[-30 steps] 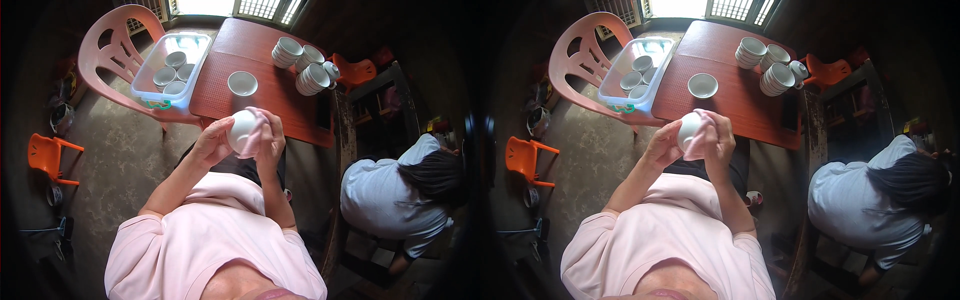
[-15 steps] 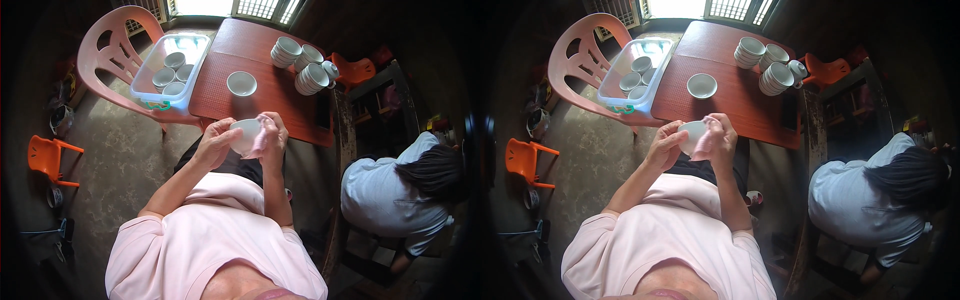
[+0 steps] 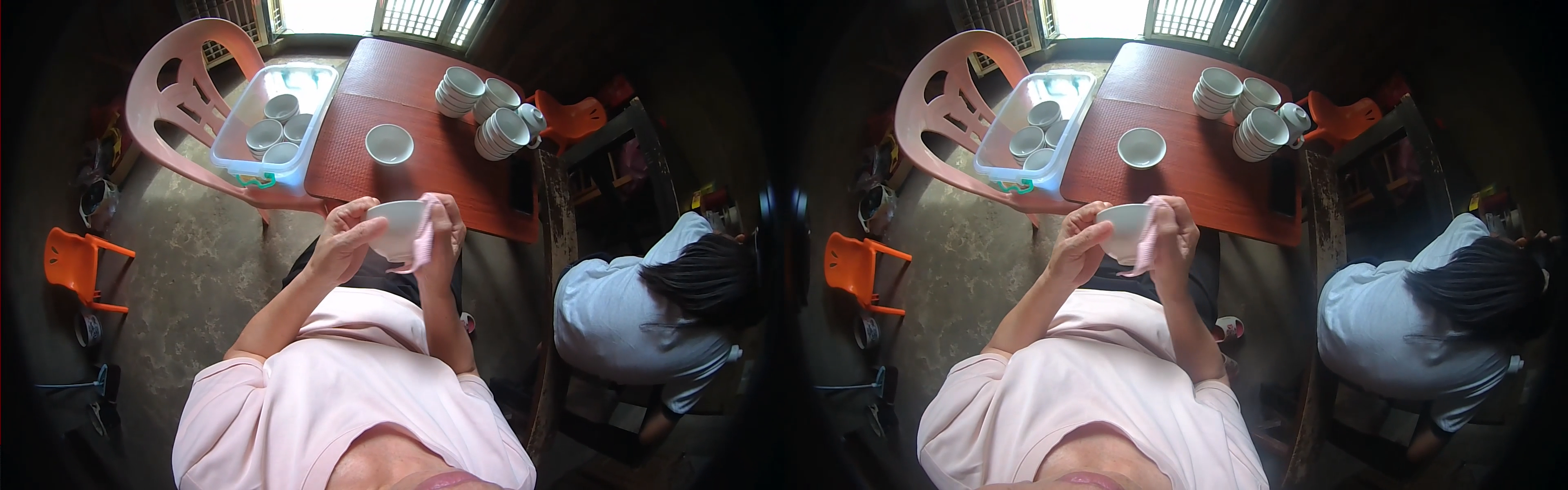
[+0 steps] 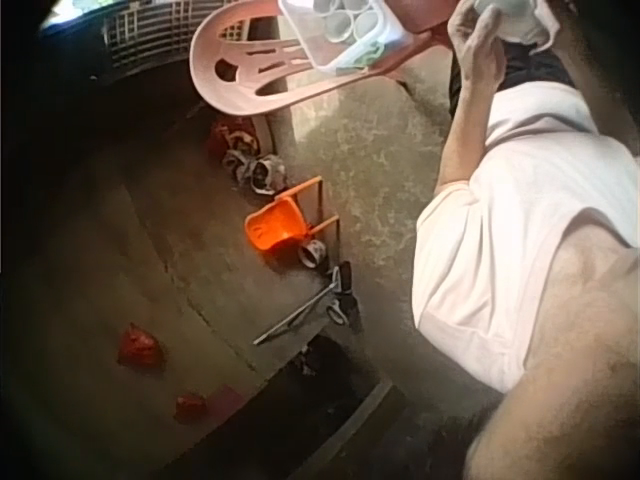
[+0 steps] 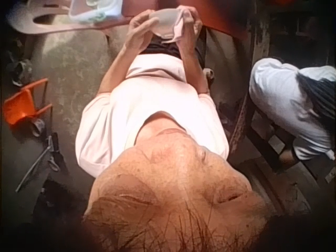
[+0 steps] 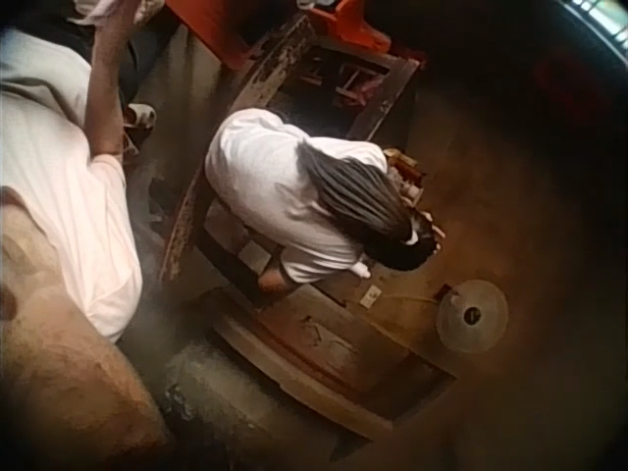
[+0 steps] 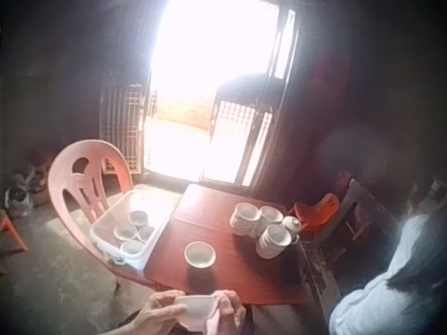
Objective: The person cleans small ceramic bowls by wiping their inner and outer surfaces with a cloth by hand and placing a bowl into a plastic container.
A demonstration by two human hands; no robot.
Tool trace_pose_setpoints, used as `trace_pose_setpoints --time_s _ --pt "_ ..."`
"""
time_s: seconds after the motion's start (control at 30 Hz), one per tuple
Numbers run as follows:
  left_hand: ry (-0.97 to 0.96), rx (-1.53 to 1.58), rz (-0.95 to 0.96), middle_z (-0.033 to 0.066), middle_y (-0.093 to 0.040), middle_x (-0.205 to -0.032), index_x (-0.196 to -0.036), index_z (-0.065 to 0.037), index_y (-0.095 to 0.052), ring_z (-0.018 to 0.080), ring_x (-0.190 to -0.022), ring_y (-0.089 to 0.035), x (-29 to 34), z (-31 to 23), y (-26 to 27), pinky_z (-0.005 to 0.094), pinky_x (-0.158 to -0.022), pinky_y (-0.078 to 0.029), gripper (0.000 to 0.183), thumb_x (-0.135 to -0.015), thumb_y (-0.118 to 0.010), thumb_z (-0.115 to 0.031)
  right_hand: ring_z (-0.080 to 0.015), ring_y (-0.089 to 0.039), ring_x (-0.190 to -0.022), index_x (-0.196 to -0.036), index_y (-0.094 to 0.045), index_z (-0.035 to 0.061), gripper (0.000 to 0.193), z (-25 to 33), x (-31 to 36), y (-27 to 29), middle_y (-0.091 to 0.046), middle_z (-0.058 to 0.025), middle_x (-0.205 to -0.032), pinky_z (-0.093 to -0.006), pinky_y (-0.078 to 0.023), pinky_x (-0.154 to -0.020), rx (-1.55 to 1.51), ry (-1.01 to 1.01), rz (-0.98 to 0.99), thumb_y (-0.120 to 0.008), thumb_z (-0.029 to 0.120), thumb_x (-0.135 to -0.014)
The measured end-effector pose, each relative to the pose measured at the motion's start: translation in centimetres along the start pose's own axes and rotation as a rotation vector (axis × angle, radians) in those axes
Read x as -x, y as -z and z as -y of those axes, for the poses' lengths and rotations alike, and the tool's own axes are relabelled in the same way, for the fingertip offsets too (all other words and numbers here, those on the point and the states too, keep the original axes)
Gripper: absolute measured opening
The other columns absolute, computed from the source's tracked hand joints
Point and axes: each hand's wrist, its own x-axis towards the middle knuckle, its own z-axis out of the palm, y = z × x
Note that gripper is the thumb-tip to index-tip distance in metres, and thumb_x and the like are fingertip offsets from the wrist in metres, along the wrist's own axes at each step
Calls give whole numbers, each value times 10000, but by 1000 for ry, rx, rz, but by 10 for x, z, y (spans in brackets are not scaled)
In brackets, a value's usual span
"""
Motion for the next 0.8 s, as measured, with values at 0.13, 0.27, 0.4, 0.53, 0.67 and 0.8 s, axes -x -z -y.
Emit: trace_pose_setpoints --time_s 0.13,0.27,0.4,0.53,0.67,0.8 --pt "151 28 58 13 -609 -872 -946 -31 -601 75 -840 -568 -5 -1 14 253 -771 -450 185 -838 -667 -166 -110 -551 -664 -834 -563 40 234 -25 6 10 -554 -27 -755 -259 -473 -592 -467 -219 -131 -517 258 -903" --pt "272 -488 209 -3 -594 -919 -1023 -3 -590 53 -879 -549 -3 -15 21 220 -763 -455 223 -842 -656 -114 -119 -511 -496 -615 -520 22 259 30 -11 -2 -475 -67 -512 -302 -438 -493 716 19 234 -590 161 -822" --pt "172 -402 190 2 -599 -933 -1061 -3 -590 64 -874 -575 0 -12 10 221 -765 -474 252 -851 -669 -116 -62 -497 -525 -628 -520 28 266 26 -17 -3 -499 -1 -557 -258 -396 -466 711 143 389 -558 148 -863" --pt "179 -83 101 35 -628 -917 -986 -19 -613 98 -870 -603 -9 -7 14 241 -773 -484 158 -853 -657 -92 -54 -541 -568 -727 -572 64 271 -27 -13 20 -557 7 -639 -219 -438 -498 -542 -232 151 -519 235 -931" --pt "204 64 111 25 -629 -941 -1025 -19 -601 87 -879 -594 -6 5 16 233 -784 -473 178 -870 -635 -100 -99 -576 -578 -760 -590 59 268 -23 -19 31 -599 -20 -671 -252 -475 -516 -542 -295 131 -512 248 -933" --pt "196 -452 195 9 -613 -993 -1056 -12 -589 47 -921 -545 0 5 0 236 -805 -462 207 -874 -627 -105 -170 -577 -504 -670 -583 13 338 33 -23 2 -554 -106 -557 -328 -436 -489 903 -25 402 -587 285 -871"
